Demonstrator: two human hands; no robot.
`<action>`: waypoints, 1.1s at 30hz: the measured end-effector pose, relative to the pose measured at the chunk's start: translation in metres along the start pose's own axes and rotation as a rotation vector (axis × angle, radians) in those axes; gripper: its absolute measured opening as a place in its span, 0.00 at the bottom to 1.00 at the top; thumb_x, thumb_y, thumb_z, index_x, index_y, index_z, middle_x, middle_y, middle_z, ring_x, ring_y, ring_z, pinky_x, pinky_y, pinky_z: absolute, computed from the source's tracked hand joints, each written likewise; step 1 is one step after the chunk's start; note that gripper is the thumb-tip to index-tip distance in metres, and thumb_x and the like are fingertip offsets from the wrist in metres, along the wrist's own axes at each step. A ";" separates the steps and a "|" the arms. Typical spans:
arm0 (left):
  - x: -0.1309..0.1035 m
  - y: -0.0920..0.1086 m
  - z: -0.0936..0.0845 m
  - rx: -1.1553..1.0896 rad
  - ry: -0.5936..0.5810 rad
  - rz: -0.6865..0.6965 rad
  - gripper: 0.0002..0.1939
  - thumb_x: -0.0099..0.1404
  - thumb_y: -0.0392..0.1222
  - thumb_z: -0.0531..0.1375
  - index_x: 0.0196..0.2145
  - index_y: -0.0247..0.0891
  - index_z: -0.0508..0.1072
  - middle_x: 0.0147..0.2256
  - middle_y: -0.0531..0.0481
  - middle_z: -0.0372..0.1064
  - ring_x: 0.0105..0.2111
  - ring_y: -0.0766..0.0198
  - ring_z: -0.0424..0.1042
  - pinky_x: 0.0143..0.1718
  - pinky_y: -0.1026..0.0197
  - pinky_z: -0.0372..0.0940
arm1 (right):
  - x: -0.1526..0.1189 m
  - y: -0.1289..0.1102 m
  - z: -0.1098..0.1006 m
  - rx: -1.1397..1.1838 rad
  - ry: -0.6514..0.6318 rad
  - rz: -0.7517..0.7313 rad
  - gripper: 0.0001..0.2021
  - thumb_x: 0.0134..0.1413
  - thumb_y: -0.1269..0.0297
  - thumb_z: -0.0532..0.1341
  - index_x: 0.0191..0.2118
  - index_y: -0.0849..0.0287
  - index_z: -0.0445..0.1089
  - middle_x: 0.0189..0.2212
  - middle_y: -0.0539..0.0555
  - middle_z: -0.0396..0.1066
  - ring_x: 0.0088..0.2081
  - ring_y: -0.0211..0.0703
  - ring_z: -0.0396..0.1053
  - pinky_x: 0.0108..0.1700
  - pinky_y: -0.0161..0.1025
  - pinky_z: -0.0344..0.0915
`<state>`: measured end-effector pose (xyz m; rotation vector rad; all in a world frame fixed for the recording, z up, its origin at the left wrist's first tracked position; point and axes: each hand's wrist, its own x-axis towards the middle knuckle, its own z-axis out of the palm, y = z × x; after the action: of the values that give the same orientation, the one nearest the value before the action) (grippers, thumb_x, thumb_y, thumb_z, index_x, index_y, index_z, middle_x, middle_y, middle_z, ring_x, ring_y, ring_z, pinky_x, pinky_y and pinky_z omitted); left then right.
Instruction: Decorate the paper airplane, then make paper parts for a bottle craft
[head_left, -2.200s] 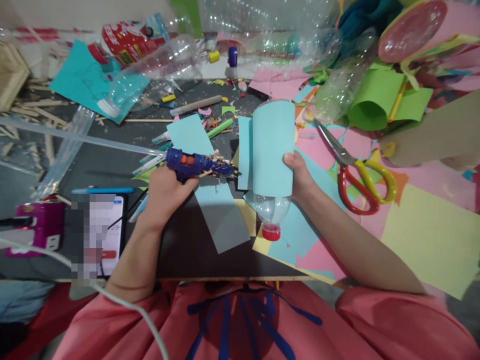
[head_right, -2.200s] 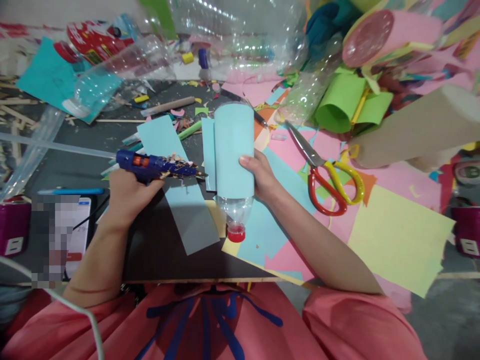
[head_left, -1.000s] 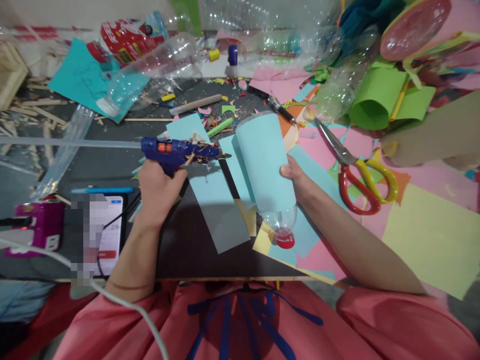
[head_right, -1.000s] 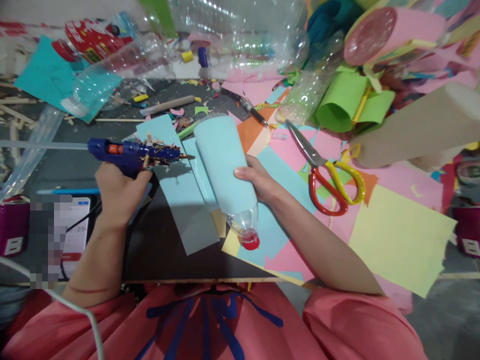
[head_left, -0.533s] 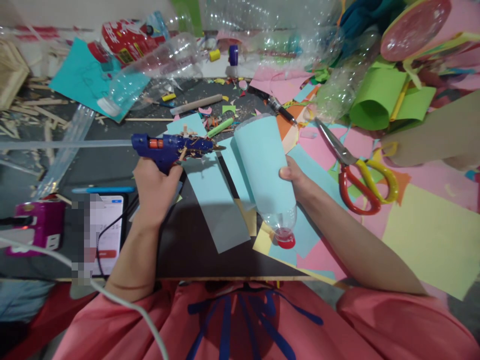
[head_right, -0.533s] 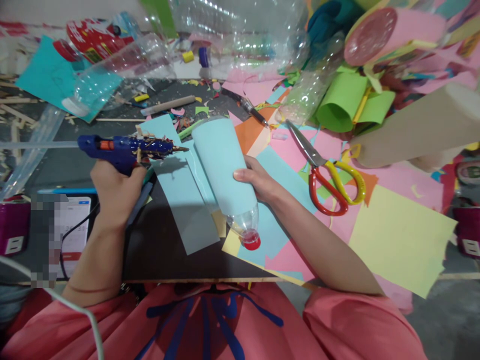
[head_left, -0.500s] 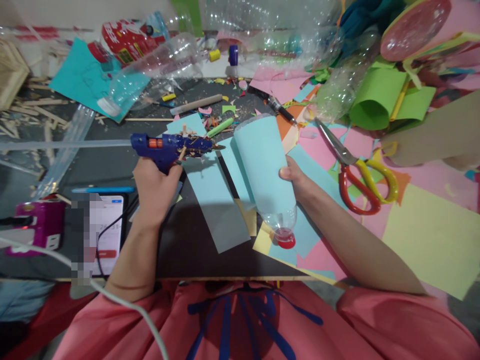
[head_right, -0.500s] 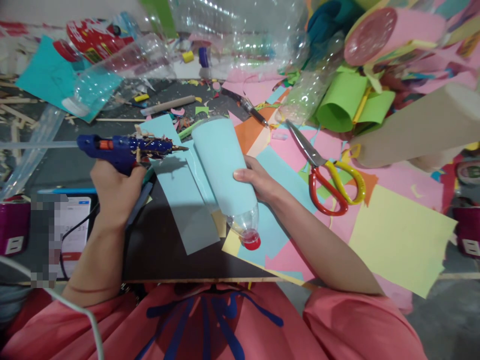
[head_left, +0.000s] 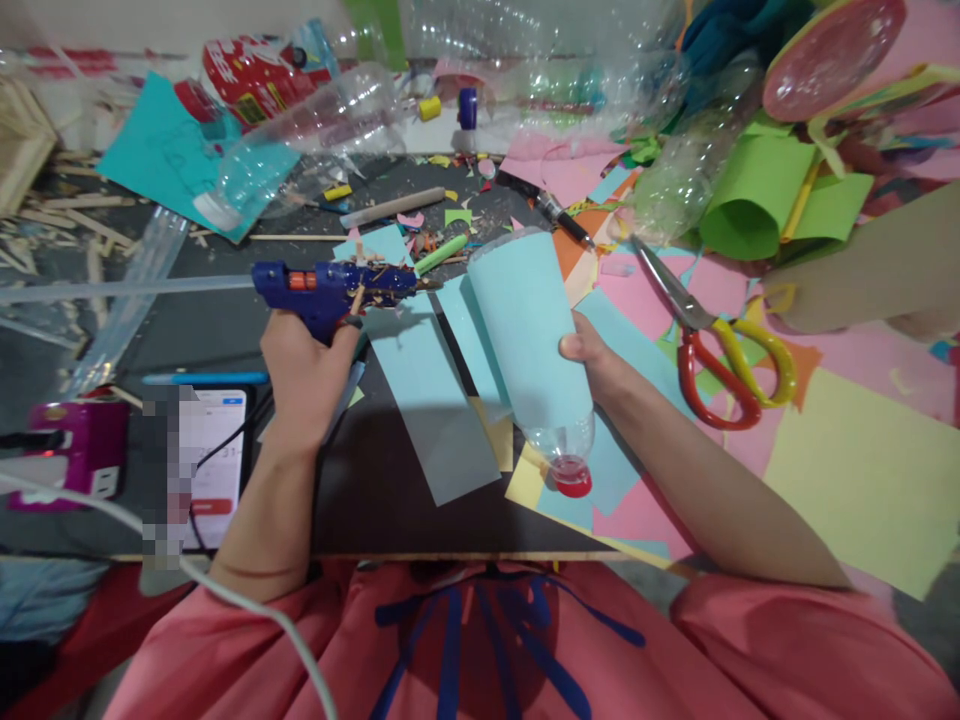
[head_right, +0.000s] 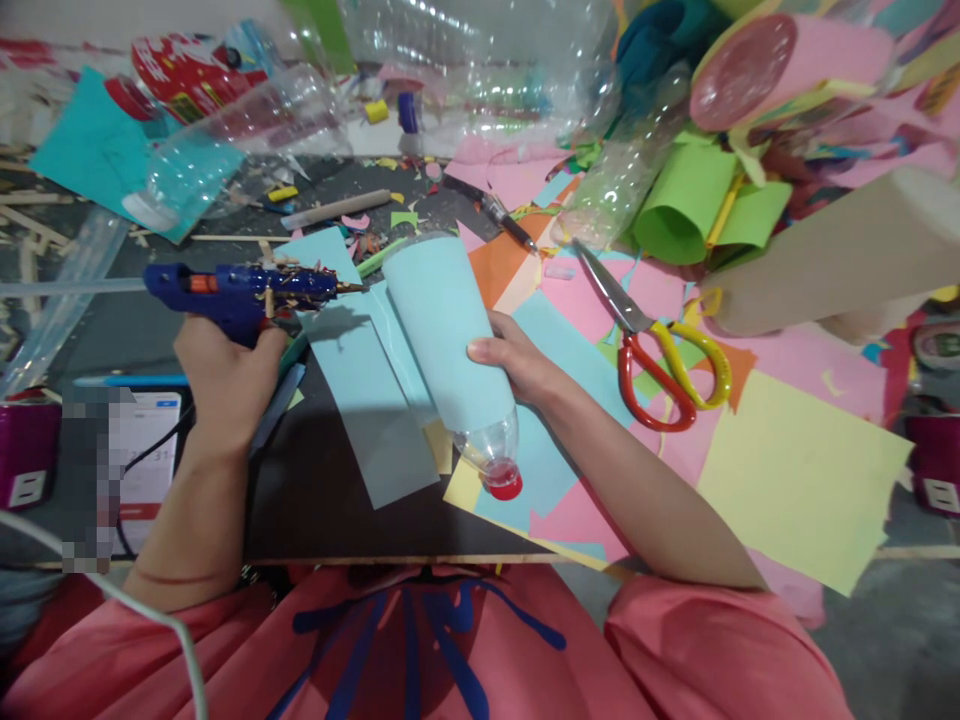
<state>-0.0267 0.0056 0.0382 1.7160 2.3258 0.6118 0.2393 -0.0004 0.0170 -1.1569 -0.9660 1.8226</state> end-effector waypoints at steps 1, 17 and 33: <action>0.000 0.001 0.000 0.001 -0.002 -0.002 0.08 0.56 0.44 0.55 0.33 0.40 0.67 0.36 0.47 0.72 0.44 0.51 0.74 0.44 0.49 0.64 | 0.000 0.000 -0.001 0.008 0.000 0.003 0.27 0.20 0.42 0.71 0.27 0.55 0.68 0.23 0.50 0.72 0.25 0.42 0.68 0.28 0.38 0.63; -0.010 0.002 0.001 0.039 -0.206 0.212 0.11 0.48 0.48 0.59 0.27 0.40 0.70 0.28 0.48 0.73 0.36 0.48 0.76 0.42 0.53 0.69 | 0.009 0.009 -0.007 0.153 0.293 -0.127 0.32 0.24 0.37 0.71 0.36 0.52 0.70 0.38 0.55 0.75 0.46 0.58 0.73 0.47 0.52 0.71; -0.006 -0.002 0.004 0.118 -0.209 0.240 0.10 0.50 0.49 0.58 0.25 0.40 0.71 0.28 0.47 0.73 0.37 0.47 0.75 0.41 0.54 0.67 | 0.011 0.012 -0.011 0.124 0.221 -0.117 0.34 0.26 0.36 0.70 0.40 0.53 0.71 0.40 0.56 0.77 0.47 0.59 0.74 0.48 0.54 0.73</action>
<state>-0.0247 0.0003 0.0331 2.0228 2.0686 0.3175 0.2442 0.0059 -0.0012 -1.1715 -0.7666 1.6006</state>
